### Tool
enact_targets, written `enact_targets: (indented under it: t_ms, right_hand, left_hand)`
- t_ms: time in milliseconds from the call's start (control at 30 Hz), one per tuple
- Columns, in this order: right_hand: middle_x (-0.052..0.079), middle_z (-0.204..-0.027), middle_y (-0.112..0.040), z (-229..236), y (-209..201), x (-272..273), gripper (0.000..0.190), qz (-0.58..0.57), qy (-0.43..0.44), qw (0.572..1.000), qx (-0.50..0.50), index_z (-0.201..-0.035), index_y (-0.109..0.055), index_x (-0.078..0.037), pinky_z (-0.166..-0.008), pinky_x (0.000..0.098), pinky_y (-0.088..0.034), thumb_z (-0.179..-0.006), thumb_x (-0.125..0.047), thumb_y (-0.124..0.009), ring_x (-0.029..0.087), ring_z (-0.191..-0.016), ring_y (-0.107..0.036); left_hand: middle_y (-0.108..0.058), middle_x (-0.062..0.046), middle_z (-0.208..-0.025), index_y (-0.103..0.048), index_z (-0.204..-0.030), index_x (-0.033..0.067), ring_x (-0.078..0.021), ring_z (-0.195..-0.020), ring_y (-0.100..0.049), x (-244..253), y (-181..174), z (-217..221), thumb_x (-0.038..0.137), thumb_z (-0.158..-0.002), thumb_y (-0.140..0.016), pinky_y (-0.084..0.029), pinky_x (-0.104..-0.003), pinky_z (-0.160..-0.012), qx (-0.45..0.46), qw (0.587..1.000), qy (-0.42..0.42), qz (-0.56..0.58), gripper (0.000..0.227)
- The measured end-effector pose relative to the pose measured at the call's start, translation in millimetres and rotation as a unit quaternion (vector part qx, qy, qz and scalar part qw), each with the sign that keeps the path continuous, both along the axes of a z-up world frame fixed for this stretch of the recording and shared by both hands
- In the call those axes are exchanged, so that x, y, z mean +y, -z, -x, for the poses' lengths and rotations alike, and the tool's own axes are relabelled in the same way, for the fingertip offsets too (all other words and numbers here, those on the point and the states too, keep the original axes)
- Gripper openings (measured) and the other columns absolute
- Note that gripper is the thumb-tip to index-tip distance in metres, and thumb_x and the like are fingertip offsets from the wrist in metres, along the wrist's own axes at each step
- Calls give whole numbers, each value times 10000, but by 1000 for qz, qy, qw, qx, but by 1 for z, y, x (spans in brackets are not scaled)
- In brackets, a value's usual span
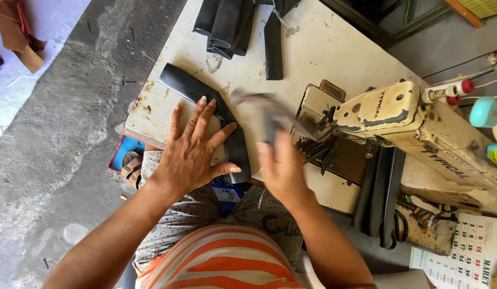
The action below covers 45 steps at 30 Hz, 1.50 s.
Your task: The person folds strips of leather, taps them with a hammer on a work surface, and threads them through the hardware of a sewing machine.
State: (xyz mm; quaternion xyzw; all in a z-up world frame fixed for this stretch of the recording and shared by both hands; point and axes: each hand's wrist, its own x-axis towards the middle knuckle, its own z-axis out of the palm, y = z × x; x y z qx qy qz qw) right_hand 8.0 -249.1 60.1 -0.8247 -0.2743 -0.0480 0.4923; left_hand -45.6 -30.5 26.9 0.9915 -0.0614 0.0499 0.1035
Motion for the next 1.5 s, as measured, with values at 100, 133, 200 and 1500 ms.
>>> enact_targets:
  t_ms: [100,133,200,1500]
  right_hand:
    - [154,-656,-633,-3,-16,14,319,169,-61,983,37,-1321,-503,85,-415,336,-519,-1054,-88,-527,232,-464,-626]
    - [143,-662,-621,-5,-21,16,314,150,-56,987,21,-1316,-506,77,-402,338,-501,-1058,-100,-534,227,-447,-606]
    - [131,-667,-609,-6,-14,14,308,132,-53,990,5,-1311,-509,68,-390,341,-482,-1063,-112,-540,223,-430,-586]
    - [261,-613,-625,-11,7,17,343,251,41,967,-32,-1130,-531,-24,-419,536,-428,-1047,-353,-583,484,-558,-673]
  left_hand:
    - [-334,-141,-1641,-479,-1518,373,-315,-1608,-164,1,-2,-3,967,-826,-320,-78,-633,-1269,-10,1000,4,4,926]
    - [-338,-138,-1635,-472,-1523,377,-313,-1609,-160,1,-1,-2,971,-824,-312,-87,-640,-1267,-11,1000,3,2,931]
    - [-342,-134,-1628,-464,-1528,381,-310,-1609,-156,1,2,-1,976,-822,-304,-96,-647,-1265,-11,1000,2,1,937]
    - [-460,-143,-1506,-475,-1504,401,-333,-1588,-244,2,0,1,981,-805,-315,-169,-634,-1234,-42,999,20,12,922]
